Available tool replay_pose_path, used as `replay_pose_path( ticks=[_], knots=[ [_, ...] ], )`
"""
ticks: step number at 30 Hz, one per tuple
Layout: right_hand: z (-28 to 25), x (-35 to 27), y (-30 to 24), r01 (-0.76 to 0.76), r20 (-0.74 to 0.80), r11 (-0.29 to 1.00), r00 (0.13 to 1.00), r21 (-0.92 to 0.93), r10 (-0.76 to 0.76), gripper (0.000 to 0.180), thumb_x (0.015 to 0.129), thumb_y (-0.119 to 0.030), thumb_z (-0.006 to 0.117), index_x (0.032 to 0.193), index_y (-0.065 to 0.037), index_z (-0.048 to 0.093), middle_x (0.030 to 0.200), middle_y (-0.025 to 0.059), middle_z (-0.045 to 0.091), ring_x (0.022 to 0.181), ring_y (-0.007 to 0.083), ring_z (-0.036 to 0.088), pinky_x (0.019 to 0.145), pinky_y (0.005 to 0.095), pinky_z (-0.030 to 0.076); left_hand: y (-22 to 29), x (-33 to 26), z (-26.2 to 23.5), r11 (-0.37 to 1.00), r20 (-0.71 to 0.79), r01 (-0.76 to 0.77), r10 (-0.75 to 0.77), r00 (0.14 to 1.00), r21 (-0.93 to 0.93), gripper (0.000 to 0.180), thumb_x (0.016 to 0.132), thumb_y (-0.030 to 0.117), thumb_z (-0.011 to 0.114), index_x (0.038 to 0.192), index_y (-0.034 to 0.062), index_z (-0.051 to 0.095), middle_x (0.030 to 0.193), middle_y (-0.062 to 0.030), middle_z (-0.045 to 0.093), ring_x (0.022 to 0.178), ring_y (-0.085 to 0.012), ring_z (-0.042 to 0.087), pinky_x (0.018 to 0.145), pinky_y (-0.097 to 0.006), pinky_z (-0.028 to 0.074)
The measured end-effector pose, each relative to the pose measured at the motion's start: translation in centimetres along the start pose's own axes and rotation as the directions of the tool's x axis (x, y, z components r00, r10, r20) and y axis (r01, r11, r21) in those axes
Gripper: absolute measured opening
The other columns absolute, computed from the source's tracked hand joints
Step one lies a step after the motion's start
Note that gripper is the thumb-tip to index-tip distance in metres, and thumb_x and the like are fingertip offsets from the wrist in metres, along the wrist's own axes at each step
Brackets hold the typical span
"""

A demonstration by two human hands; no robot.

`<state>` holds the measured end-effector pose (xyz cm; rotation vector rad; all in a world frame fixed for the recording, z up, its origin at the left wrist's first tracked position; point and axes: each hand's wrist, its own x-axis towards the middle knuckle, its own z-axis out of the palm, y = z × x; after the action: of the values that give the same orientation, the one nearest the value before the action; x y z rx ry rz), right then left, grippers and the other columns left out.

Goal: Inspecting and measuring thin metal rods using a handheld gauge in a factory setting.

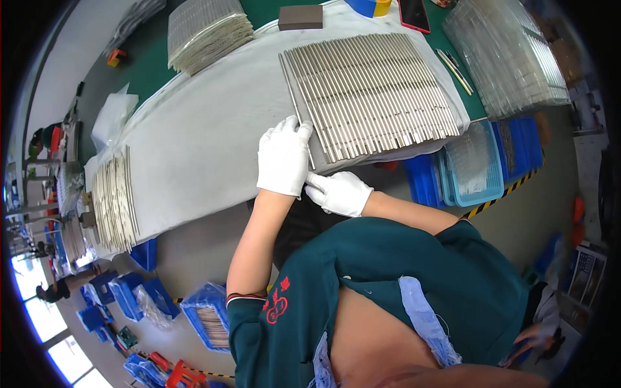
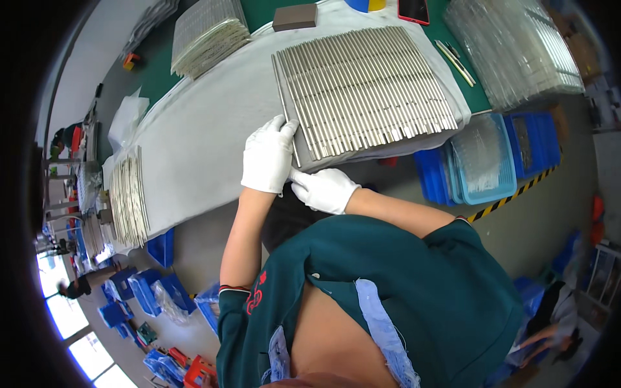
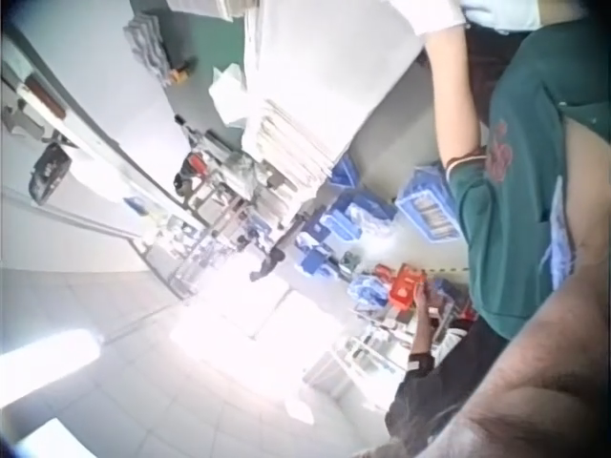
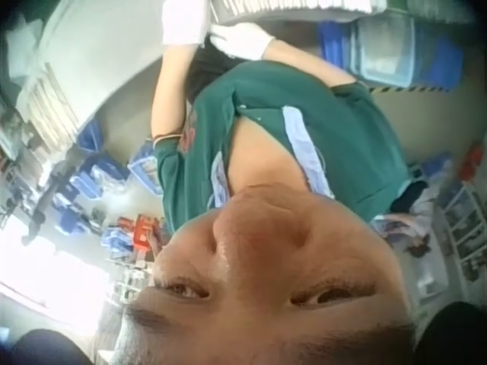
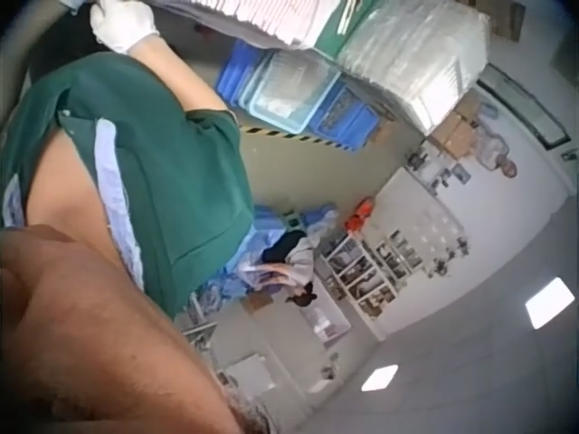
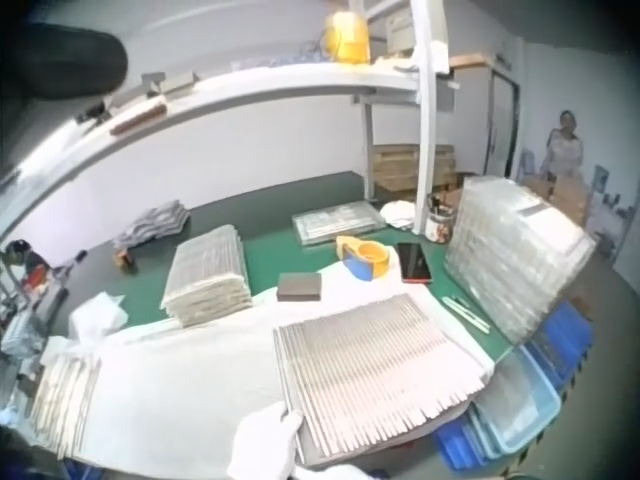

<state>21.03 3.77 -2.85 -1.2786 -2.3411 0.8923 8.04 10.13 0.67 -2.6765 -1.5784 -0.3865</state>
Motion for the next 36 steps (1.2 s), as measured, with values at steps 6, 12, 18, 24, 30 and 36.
replay_pose_path(
  ticks=[6, 12, 18, 24, 30, 36],
  knots=[
    [-1.3, 0.8, -1.5, -0.228, 0.227, 0.96, 0.956, 0.163, 0.188, 0.043, 0.09, -0.025, 0.042, 0.132, -0.018, 0.039, 0.052, 0.0069, 0.056, 0.048, 0.0227, 0.059, 0.053, 0.0351, 0.049, -2.5, -1.0, -0.5, 0.99, -0.109, -0.074, 0.061, 0.992, -0.118, 0.034, 0.085, 0.017, 0.048, 0.118, 0.009, 0.052, 0.115, -0.0109, 0.057, 0.11, -0.0279, 0.052, 0.095, -0.046, 0.036],
    [-2.1, 0.4, -1.4, -0.429, 0.32, 0.793, 0.895, 0.433, 0.31, 0.051, 0.09, -0.023, 0.041, 0.139, -0.019, 0.03, 0.062, 0.0078, 0.056, 0.052, 0.0141, 0.057, 0.055, 0.0275, 0.047, -17.8, -5.1, -2.7, 0.818, -0.177, 0.468, -0.434, 0.884, 0.335, 0.055, 0.084, 0.045, 0.048, 0.126, 0.0096, 0.047, 0.134, -0.0179, 0.04, 0.123, -0.0321, 0.038, 0.101, -0.051, 0.026],
    [-1.6, 0.3, -1.7, -0.473, 0.315, 0.649, 0.881, 0.596, 0.353, 0.051, 0.091, -0.014, 0.042, 0.14, -0.02, 0.031, 0.06, 0.0017, 0.05, 0.047, 0.0077, 0.047, 0.048, 0.0229, 0.043, -30.0, -18.1, -4.7, 0.335, -0.299, 0.902, -0.861, 0.41, 0.273, 0.055, 0.087, 0.047, 0.04, 0.127, 0.0091, 0.046, 0.133, -0.0115, 0.043, 0.123, -0.0252, 0.039, 0.1, -0.047, 0.028],
    [-1.7, 0.5, -2.1, -0.456, 0.304, 0.721, 0.889, 0.522, 0.342, 0.052, 0.091, -0.015, 0.042, 0.141, -0.019, 0.028, 0.059, 0.0025, 0.051, 0.047, 0.0085, 0.048, 0.049, 0.0233, 0.043, -27.2, -15.7, -4.5, 0.531, -0.38, 0.77, -0.671, 0.637, 0.353, 0.029, 0.086, 0.032, 0.05, 0.1, 0.0102, 0.064, 0.098, -0.0123, 0.063, 0.088, -0.0299, 0.059, 0.076, -0.042, 0.046],
    [-2.2, 0.6, -2.8, -0.474, 0.333, 0.827, 0.865, 0.301, 0.375, 0.053, 0.09, -0.029, 0.04, 0.14, -0.021, 0.027, 0.058, 0.0079, 0.056, 0.052, 0.0179, 0.057, 0.058, 0.0301, 0.047, -27.3, -10.8, -3.6, 0.631, -0.34, 0.712, -0.626, 0.702, 0.308, 0.029, 0.083, 0.033, 0.051, 0.096, 0.0103, 0.065, 0.094, -0.0146, 0.063, 0.087, -0.0299, 0.061, 0.076, -0.042, 0.047],
    [-2.7, 0.5, -3.1, -0.44, 0.378, 0.871, 0.861, 0.217, 0.34, 0.052, 0.09, -0.033, 0.039, 0.14, -0.025, 0.026, 0.062, 0.007, 0.061, 0.056, 0.0212, 0.061, 0.06, 0.0324, 0.049, -29.0, -8.0, -2.6, 0.549, -0.333, 0.796, -0.723, 0.605, 0.254, 0.024, 0.08, 0.018, 0.048, 0.082, 0.0061, 0.068, 0.085, -0.0192, 0.063, 0.081, -0.0339, 0.062, 0.073, -0.044, 0.049]
  ],
)
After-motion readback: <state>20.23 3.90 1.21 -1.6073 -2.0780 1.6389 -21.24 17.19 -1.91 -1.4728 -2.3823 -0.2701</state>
